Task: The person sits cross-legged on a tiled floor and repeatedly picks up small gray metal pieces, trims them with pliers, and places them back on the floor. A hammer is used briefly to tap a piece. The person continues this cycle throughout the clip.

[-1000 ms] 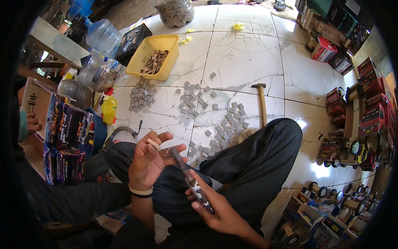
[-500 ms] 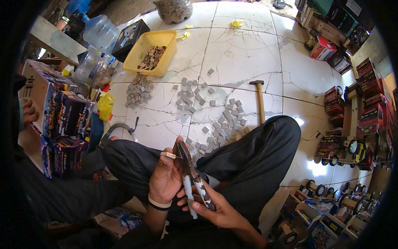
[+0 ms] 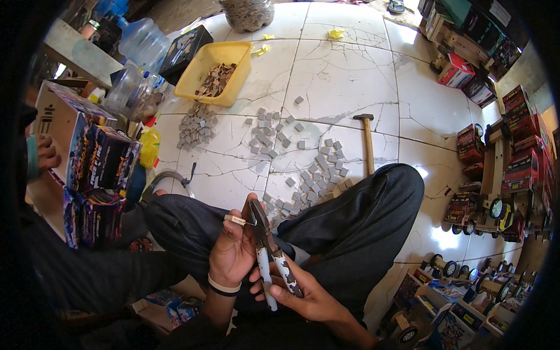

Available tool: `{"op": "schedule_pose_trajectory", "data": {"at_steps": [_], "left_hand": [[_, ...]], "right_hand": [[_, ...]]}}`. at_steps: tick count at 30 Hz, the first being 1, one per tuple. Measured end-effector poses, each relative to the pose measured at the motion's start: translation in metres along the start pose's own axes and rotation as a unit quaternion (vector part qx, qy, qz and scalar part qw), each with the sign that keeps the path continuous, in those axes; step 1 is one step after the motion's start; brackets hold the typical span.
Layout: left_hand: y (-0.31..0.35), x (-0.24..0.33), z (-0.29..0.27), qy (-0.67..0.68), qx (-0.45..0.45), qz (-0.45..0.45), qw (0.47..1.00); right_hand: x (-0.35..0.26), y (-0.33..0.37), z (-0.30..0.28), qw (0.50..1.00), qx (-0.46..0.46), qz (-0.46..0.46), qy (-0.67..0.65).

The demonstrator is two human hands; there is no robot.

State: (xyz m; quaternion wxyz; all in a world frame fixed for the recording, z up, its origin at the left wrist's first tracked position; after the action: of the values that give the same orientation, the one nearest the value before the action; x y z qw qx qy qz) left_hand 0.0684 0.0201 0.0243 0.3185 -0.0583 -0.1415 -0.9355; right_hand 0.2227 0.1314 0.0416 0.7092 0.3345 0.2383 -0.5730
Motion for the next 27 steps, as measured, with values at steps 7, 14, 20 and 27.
{"op": "schedule_pose_trajectory", "data": {"at_steps": [7,14,20,27], "left_hand": [[0.002,0.0,-0.004,-0.004,-0.006,0.006,1.0],[0.0,0.007,-0.016,-0.019,-0.05,0.017,0.998],[0.005,0.005,-0.03,0.008,0.005,0.019,1.0],[-0.019,0.012,-0.03,-0.018,-0.028,0.028,0.999]], "right_hand": [[0.005,-0.005,0.001,0.999,-0.008,-0.032,0.017],[0.028,-0.009,-0.007,0.995,-0.016,0.069,0.063],[0.066,-0.018,0.001,0.993,0.05,0.06,0.092],[0.05,-0.017,-0.006,0.891,0.281,0.007,0.357]]}}
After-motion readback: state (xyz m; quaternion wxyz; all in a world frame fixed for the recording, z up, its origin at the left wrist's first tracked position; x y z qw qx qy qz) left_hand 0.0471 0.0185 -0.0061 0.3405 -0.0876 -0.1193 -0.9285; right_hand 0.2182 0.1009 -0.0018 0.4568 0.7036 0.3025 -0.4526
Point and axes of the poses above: each hand's wrist, its own y-axis away from the middle knuckle, its own z-axis out of the palm, x = y × z, the point moved 1 cm from there along -y, towards the middle knuckle, and after that the axes turned 15 degrees about y, right-handed, at the moved point
